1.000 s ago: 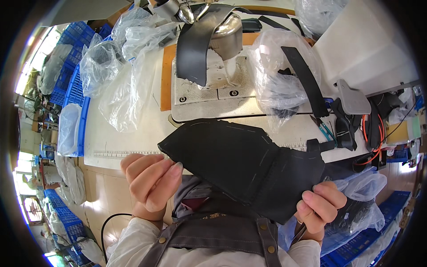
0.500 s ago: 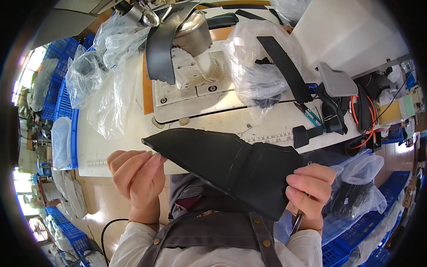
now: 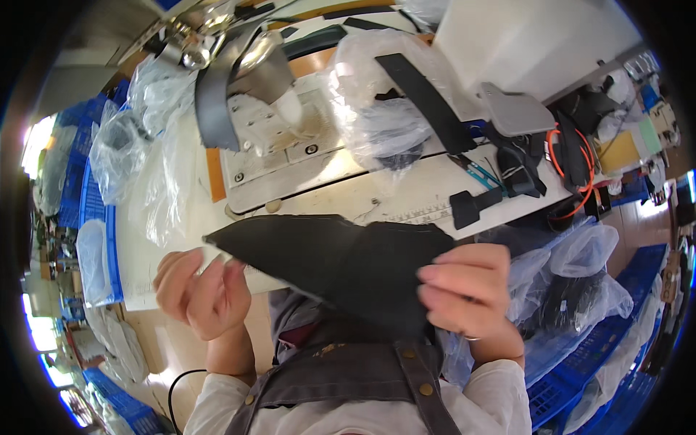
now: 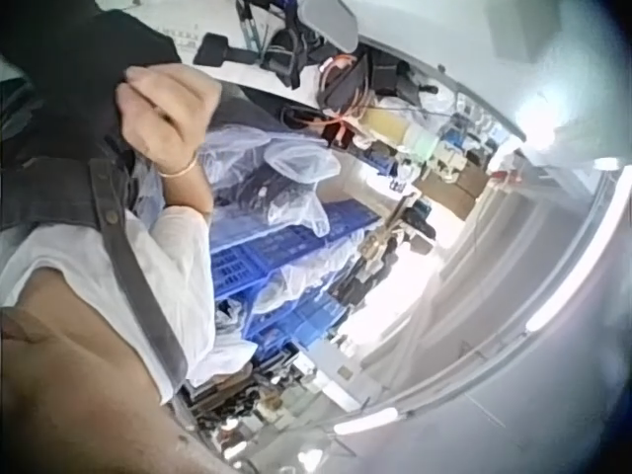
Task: Preparing and sewing a leather shoe component using an industrial sewing machine.
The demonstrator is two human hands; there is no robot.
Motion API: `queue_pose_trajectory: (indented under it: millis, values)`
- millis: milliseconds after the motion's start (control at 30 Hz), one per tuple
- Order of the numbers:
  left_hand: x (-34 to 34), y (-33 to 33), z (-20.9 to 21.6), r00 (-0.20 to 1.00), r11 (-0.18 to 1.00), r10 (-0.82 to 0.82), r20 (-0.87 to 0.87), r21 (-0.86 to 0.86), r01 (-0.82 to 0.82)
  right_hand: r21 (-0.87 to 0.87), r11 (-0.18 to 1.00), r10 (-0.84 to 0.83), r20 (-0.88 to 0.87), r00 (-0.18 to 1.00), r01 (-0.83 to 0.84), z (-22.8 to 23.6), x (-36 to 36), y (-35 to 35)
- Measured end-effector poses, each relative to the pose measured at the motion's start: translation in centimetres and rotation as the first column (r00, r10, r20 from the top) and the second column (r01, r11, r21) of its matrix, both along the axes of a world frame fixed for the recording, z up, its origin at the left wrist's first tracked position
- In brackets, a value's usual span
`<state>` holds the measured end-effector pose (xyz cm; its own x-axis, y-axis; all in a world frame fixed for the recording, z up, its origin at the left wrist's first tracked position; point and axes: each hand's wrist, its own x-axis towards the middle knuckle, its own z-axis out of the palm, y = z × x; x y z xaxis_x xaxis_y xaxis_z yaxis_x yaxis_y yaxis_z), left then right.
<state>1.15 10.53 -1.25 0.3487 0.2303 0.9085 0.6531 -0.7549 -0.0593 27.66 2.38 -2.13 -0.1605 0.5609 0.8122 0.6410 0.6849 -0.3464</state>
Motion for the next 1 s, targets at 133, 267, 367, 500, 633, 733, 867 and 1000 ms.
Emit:
queue_pose_trajectory:
  millis: [133, 267, 367, 500, 633, 733, 867, 1000]
  values:
    - [-1.6, -0.4, -0.6, 0.998, 0.997, 0.054, -0.015, 0.048, -0.053, 0.173, 0.964, 0.179, 0.133, 0.975, -0.201, -2.2, -3.2, 3.8]
    - [-2.9, -0.5, -0.8, 0.988, 0.99, 0.088, -0.129, -0.097, -0.101, -0.096, 0.987, 0.158, 0.396, 0.905, -0.13, -4.2, -4.9, 5.3]
    - [-2.9, 0.2, -0.7, 0.983, 0.962, 0.137, -0.126, -0.221, -0.163, -0.226, 0.967, 0.197, 0.388, 0.9, -0.114, -4.3, -4.9, 5.3]
    - [-1.8, 2.4, 1.4, 0.879, 0.712, 0.151, 0.453, -0.667, 0.221, -0.283, 0.955, 0.178, 0.299, 0.938, -0.091, -3.5, -4.2, 5.1]
    - [0.1, 7.1, 5.2, 0.703, 0.21, 0.154, 0.695, -0.718, 0.664, -0.28, 0.96, 0.109, 0.3, 0.948, -0.022, -3.4, -3.4, 4.9]
    - [0.5, 8.3, 4.8, 0.683, 0.136, 0.081, 0.726, -0.687, 0.714, -0.309, 0.95, 0.116, 0.251, 0.961, -0.034, -2.9, -3.5, 4.5]
    - [0.4, 7.7, 4.4, 0.627, 0.092, 0.075, 0.775, -0.632, 0.77, -0.319, 0.947, 0.096, 0.13, 0.987, -0.05, -3.2, -2.5, 4.5]
    - [-1.7, 3.8, 3.5, 0.701, 0.011, 0.032, 0.712, -0.702, 0.712, -0.326, 0.941, 0.107, 0.034, 0.994, -0.09, -3.4, -2.5, 5.3]
